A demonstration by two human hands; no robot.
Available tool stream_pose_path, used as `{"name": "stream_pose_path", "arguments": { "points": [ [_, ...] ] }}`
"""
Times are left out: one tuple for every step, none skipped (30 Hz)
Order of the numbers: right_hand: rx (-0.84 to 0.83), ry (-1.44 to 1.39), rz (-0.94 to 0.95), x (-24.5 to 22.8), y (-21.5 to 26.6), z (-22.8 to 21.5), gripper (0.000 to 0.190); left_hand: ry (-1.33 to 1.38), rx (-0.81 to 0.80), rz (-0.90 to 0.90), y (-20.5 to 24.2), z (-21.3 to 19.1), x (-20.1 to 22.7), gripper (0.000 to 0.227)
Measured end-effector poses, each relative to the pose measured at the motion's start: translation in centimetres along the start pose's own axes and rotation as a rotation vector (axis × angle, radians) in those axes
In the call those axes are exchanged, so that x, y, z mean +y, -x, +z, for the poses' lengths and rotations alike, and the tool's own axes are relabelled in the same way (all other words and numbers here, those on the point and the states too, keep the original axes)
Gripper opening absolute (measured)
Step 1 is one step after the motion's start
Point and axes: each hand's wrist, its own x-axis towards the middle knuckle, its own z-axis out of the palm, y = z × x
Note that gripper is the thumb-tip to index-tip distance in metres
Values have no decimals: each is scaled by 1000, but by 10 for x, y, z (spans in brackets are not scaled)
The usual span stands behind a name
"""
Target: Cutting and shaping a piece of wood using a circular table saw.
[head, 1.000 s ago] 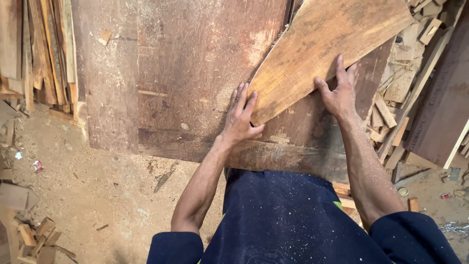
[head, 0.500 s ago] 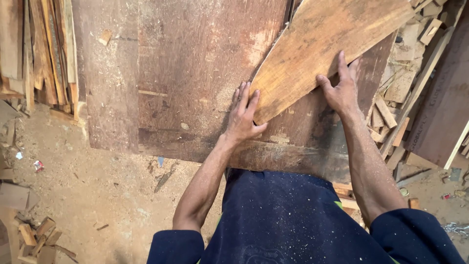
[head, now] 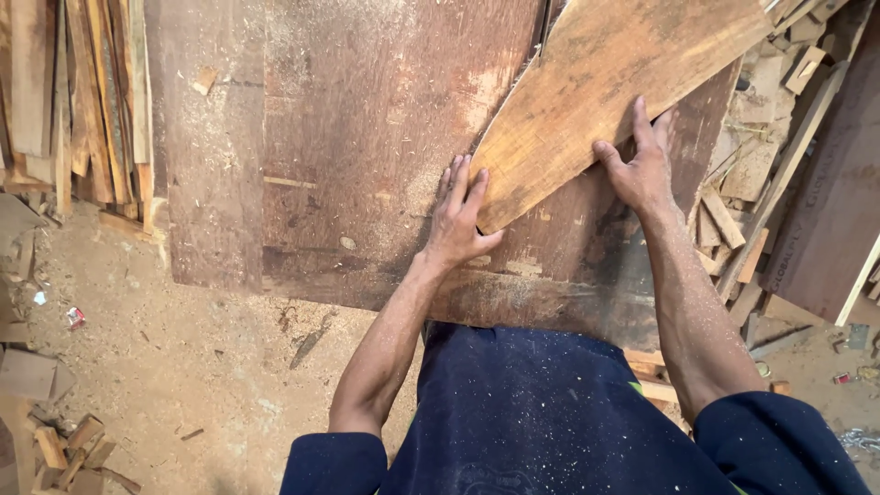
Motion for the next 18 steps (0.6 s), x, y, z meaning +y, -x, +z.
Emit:
{"name": "stream_pose_path", "arguments": {
  "points": [
    [4,-1,-2,0,-1,0,92,-2,3,4,-1,-2,1,109],
    [5,-5,1,0,-1,0,91,-6,1,2,-2,-4,2,108],
    [3,-8,6,0,0,0,91,-10,-1,-3,-1,-6,4,107],
    [5,-8,4,1,2,0,91,-11,0,-1,1,-4,5,107],
    [11,-11,-11,2,0,1,91,-8,2,-1,0,-3,4,107],
    [17,-14,-27,2,-1,0,91,-5,5,-2,0,-3,4,108],
    [26,-15,-36,2,-2,1,91,-10,15,5,-1,-1,1,108],
    [22,-16,-30,1,-4,1,91,-20,6,3,-2,1,-1,108],
    [14,-15,-22,2,-3,1,91,-28,-4,-3,0,3,-2,108],
    [20,-15,-29,3,-4,2,91,-30,4,1,0,7,-4,108],
    [22,-24,-44,4,-5,2,91,-35,-2,-3,0,11,-7,109],
    [24,-34,-58,4,-5,3,91,-40,-7,-8,2,15,-10,110],
    [31,-33,-69,3,-7,2,91,-43,4,-4,-1,13,-8,110],
    [16,-41,-50,1,-7,1,91,-30,-17,-23,-2,11,-6,111],
    [-2,-47,-32,-1,-7,0,91,-15,-38,-46,-2,9,-4,113],
    [2,-44,-43,-3,-6,-1,91,-17,-26,-44,0,10,-5,113],
    [-8,-64,-17,-6,-4,-3,92,-16,-25,-39,1,11,-5,111],
    [-18,-83,9,-9,-2,-6,94,-15,-23,-35,2,12,-6,109]
  ]
}}
